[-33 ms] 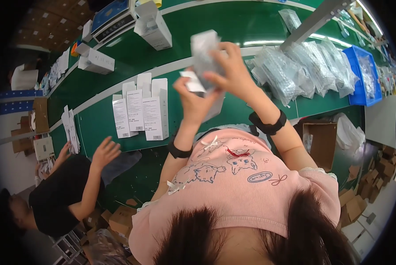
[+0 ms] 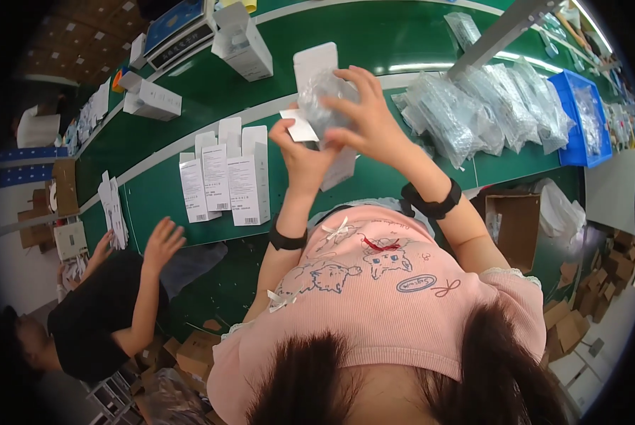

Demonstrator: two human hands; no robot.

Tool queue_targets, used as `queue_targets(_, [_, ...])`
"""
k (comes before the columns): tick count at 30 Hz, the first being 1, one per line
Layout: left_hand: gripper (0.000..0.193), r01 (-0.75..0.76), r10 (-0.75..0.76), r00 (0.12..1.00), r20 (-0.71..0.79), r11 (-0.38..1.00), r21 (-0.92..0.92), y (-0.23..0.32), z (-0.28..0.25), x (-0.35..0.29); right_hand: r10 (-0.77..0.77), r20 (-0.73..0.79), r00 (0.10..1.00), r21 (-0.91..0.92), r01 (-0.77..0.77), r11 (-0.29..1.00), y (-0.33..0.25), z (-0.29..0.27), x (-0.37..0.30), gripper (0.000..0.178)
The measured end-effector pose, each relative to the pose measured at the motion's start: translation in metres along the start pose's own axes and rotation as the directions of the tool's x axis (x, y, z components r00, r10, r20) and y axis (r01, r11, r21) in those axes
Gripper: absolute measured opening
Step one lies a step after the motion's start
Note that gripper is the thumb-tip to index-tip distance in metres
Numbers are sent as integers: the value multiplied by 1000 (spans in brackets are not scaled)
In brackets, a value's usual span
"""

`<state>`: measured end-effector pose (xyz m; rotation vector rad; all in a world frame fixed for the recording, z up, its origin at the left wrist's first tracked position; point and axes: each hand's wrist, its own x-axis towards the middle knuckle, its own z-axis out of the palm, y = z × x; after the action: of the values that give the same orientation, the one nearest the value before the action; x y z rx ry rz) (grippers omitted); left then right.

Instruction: The person packs thermometers by hand, picking up a bubble-wrapped device and a small plastic bag from the table, placing them into a box, and setting the packaged box aside. This process is repeated multiple times throughout the video.

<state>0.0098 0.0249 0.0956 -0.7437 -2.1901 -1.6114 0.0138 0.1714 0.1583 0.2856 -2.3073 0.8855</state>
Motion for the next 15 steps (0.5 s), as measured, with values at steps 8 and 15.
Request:
queue_targets(8, [73,10,-8,987,-162,1000,12,-66,-11,-37,376,364,852,-343,-253,904,91,-19,-119,40])
queue_targets(15, [72,88,-80,986,-146,995,47,-57,-36,-54,446,452,772,-430,-249,868,123,-20,-190,26])
